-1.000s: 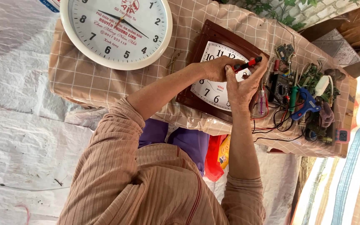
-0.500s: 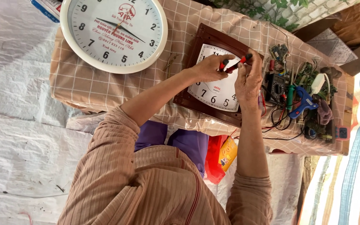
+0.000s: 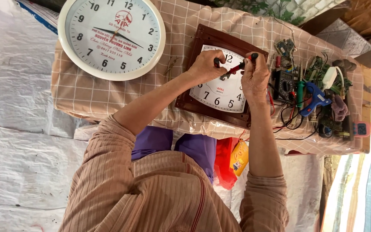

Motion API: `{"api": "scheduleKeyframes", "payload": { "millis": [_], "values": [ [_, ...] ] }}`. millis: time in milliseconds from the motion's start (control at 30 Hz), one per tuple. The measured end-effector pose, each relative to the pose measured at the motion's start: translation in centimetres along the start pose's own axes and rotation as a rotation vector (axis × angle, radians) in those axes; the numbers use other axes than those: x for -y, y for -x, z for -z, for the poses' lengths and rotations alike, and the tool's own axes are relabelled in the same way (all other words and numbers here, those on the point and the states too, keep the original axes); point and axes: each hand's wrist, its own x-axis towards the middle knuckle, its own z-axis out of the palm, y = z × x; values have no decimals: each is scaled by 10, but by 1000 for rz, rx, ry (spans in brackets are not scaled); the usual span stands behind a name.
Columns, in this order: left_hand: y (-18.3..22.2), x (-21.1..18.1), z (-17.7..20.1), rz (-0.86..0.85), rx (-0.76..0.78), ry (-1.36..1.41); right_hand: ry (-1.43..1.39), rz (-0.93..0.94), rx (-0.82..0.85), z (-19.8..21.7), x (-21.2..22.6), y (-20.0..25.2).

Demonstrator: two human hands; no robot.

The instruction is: Calibrating the hands of a square wooden wall clock by manually adjusting their positions for accuracy.

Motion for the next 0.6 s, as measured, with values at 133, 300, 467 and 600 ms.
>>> {"api": "scheduleKeyframes", "payload": {
  "millis": [133, 300, 467, 600],
  "values": [
    [-5, -1, -9, -3, -23, -3, -31, -13, 17, 5, 1, 1],
    [-8, -10, -9, -67, -24, -77, -88, -41, 51, 5, 15, 1],
    [-6, -22, -9, -3, 24, -148, -98, -40, 21, 1, 10, 0],
    [-16, -25, -13, 26, 86, -284, -119, -61, -2, 1, 11, 1]
  ]
}}
